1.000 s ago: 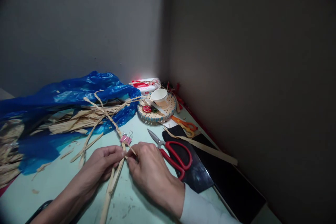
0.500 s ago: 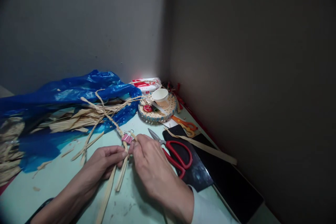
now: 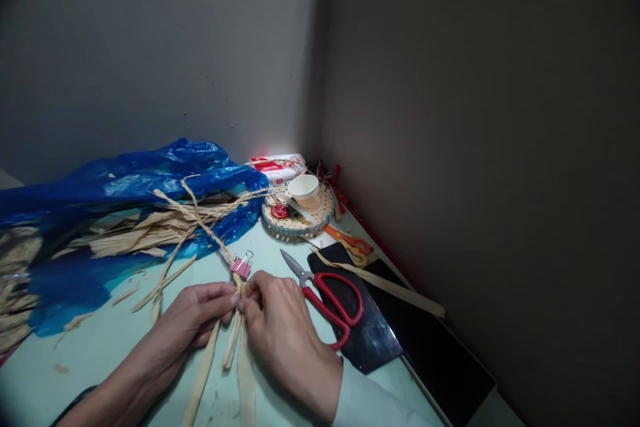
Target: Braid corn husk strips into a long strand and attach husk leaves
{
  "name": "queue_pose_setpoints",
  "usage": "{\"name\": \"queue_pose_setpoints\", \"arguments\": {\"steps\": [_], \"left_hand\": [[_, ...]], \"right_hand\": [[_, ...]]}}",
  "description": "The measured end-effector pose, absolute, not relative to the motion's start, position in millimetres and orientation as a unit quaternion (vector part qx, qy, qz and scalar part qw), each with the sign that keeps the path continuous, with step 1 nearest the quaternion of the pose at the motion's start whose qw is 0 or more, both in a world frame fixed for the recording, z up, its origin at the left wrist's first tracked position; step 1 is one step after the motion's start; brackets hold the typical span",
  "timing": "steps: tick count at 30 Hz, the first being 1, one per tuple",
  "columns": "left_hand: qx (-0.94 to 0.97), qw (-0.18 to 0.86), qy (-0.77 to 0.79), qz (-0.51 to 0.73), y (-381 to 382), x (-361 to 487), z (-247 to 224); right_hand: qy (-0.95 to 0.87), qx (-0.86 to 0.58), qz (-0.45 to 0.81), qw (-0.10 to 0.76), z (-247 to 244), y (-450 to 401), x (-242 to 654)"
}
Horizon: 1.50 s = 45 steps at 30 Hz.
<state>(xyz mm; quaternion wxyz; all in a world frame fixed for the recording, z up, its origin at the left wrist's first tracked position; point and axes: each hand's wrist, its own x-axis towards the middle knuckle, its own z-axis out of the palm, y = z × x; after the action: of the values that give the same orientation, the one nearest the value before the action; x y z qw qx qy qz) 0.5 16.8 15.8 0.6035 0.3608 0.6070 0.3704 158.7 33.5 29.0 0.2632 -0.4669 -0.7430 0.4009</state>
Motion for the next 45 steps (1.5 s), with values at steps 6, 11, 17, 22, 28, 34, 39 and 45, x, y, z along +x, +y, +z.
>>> {"name": "queue_pose_setpoints", "arguments": {"steps": [6, 11, 17, 22, 28, 34, 39, 45], "left_hand": [[0.37, 0.596, 0.611, 0.366, 16, -1, 16], [0.374, 0.577, 0.625, 0.37, 16, 0, 13], [0.384, 0.546, 0.637, 0.385, 15, 5, 11], [0.37, 0.541, 0.638, 0.405, 12, 8, 14], [0.342, 0.559, 0.625, 0.424, 13, 12, 18], [0.336, 0.584, 0.611, 0.416, 12, 13, 22], [0.366, 0.569, 0.601, 0.426, 12, 9, 17], [0.403, 0.521, 0.625, 0.419, 15, 7, 9]], "right_hand": [[-0.744, -0.486, 0.383, 0.252, 25, 39, 159], [-0.747, -0.487, 0.387, 0.236, 27, 36, 162], [-0.741, -0.465, 0.432, 0.22, 28, 29, 161], [-0.748, -0.46, 0.425, 0.22, 30, 29, 162], [-0.728, -0.423, 0.472, 0.261, 29, 27, 154], [-0.702, -0.428, 0.494, 0.281, 28, 24, 146], [-0.73, -0.465, 0.428, 0.26, 20, 30, 151], [-0.791, -0.479, 0.304, 0.228, 20, 22, 157]]}}
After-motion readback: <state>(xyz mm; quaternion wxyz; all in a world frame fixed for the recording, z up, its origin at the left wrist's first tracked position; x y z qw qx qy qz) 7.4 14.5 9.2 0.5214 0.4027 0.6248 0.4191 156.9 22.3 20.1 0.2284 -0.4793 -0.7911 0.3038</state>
